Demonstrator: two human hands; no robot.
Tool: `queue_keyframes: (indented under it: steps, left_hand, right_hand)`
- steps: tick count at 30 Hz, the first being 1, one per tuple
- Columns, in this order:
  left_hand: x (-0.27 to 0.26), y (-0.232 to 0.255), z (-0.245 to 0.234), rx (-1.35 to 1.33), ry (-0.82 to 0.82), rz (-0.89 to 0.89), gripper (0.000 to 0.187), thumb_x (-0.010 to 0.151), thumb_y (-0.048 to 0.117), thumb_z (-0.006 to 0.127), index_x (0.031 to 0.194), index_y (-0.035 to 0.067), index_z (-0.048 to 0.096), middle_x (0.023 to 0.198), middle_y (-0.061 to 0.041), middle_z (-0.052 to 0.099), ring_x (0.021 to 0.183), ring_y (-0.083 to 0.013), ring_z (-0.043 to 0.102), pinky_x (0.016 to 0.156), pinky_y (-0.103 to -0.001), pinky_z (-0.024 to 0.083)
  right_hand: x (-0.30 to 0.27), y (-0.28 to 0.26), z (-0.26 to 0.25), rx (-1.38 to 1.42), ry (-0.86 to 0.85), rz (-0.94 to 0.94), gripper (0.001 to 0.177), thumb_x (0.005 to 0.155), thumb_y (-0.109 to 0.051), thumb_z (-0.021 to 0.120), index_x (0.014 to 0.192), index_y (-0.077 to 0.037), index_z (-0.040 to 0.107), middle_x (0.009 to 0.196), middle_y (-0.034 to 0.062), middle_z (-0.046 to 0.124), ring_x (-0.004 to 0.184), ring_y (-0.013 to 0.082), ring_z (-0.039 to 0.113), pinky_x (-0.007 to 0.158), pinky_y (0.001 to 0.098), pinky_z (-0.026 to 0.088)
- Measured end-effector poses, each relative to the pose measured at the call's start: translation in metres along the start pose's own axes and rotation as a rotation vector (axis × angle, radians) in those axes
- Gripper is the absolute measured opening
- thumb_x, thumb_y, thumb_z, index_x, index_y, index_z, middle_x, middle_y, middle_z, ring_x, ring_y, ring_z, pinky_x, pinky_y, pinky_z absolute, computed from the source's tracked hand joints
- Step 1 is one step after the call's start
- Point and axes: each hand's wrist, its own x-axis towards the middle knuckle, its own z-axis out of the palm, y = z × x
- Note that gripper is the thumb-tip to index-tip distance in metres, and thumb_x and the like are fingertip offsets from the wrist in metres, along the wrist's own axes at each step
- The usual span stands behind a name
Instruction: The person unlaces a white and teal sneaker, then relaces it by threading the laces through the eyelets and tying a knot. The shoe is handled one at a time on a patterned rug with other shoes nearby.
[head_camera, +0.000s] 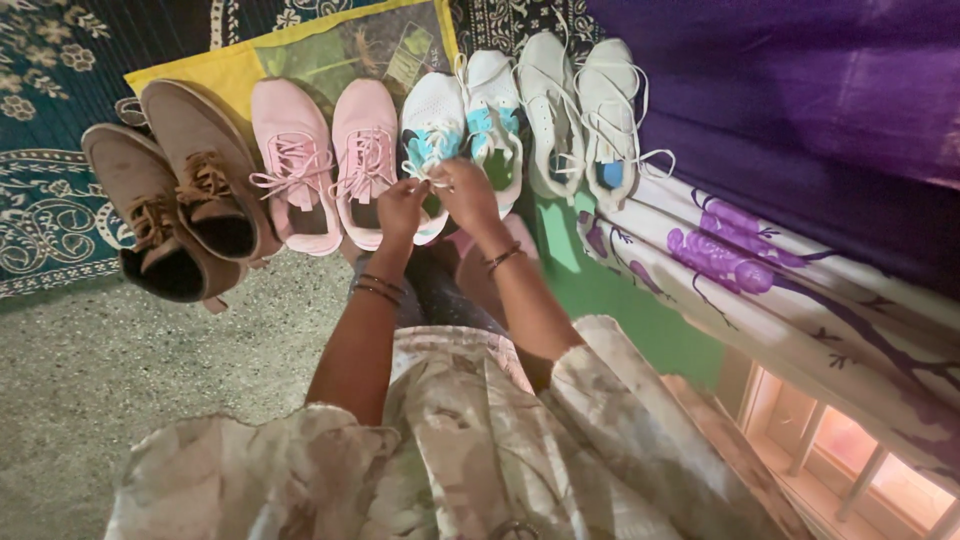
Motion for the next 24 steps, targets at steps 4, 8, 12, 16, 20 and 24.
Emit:
queue_keyframes:
  steps: [4,8,12,16,20,24]
  left_hand:
    - [-0.001,-0.004,0.004,-0.135,-0.029,-0.133,0.016,0.088,0.017,0.079,0.087,0.001,0.076,0.060,-0.001,0.064,0.046,-0.0092,0.055,0.045,-0.028,0.040]
    - [0.001,-0.023,0.007,-0.195,-0.023,-0.127,0.018,0.089,0.018,0.080,0.087,0.001,0.079,0.068,0.002,0.069,0.058,-0.0058,0.059,0.052,-0.026,0.044]
    - [0.014,-0.047,0.008,0.171,-0.039,0.104,0.024,0.076,0.022,0.081,0.090,0.003,0.080,0.067,-0.003,0.067,0.056,-0.0154,0.060,0.053,-0.032,0.046]
    - [0.032,-0.049,0.004,0.988,-0.198,0.671,0.027,0.069,0.024,0.079,0.092,0.009,0.080,0.081,-0.009,0.076,0.070,-0.0267,0.071,0.059,-0.040,0.054]
    - [0.028,-0.025,0.000,0.091,-0.422,-0.169,0.036,0.103,0.027,0.056,0.103,-0.001,0.080,0.093,-0.010,0.081,0.077,-0.0174,0.076,0.071,-0.028,0.059]
    - [0.016,-0.002,0.002,-0.499,-0.357,-0.392,0.026,0.093,0.016,0.062,0.099,-0.008,0.072,0.098,-0.017,0.078,0.079,-0.0235,0.077,0.066,-0.033,0.062]
  right_hand:
    - [-0.007,0.007,0.001,-0.126,0.122,0.057,0.006,0.086,-0.008,0.072,0.092,-0.006,0.071,0.090,0.0115,0.072,0.083,0.0269,0.072,0.073,0.0373,0.057]
    - [-0.010,0.009,0.004,-0.120,0.207,0.022,0.006,0.086,-0.008,0.072,0.092,-0.008,0.069,0.090,0.0108,0.072,0.082,0.0265,0.073,0.075,0.0367,0.057]
    - [-0.025,-0.003,0.010,-0.145,0.294,0.122,0.015,0.091,-0.017,0.072,0.100,-0.005,0.069,0.094,0.0142,0.072,0.085,0.0286,0.072,0.074,0.0381,0.056]
    - [-0.048,-0.021,0.016,0.144,0.010,0.636,0.037,0.103,-0.037,0.062,0.117,-0.003,0.062,0.104,0.0124,0.073,0.079,0.0243,0.074,0.067,0.0359,0.059]
    - [-0.064,-0.027,0.022,0.623,-0.051,0.687,0.039,0.096,-0.030,0.058,0.127,-0.006,0.059,0.107,0.0075,0.074,0.070,0.0156,0.072,0.055,0.0275,0.056]
    - [-0.064,-0.014,0.027,0.641,-0.094,0.704,0.034,0.092,-0.017,0.059,0.123,-0.005,0.062,0.103,0.0104,0.075,0.069,0.0154,0.070,0.058,0.0286,0.058]
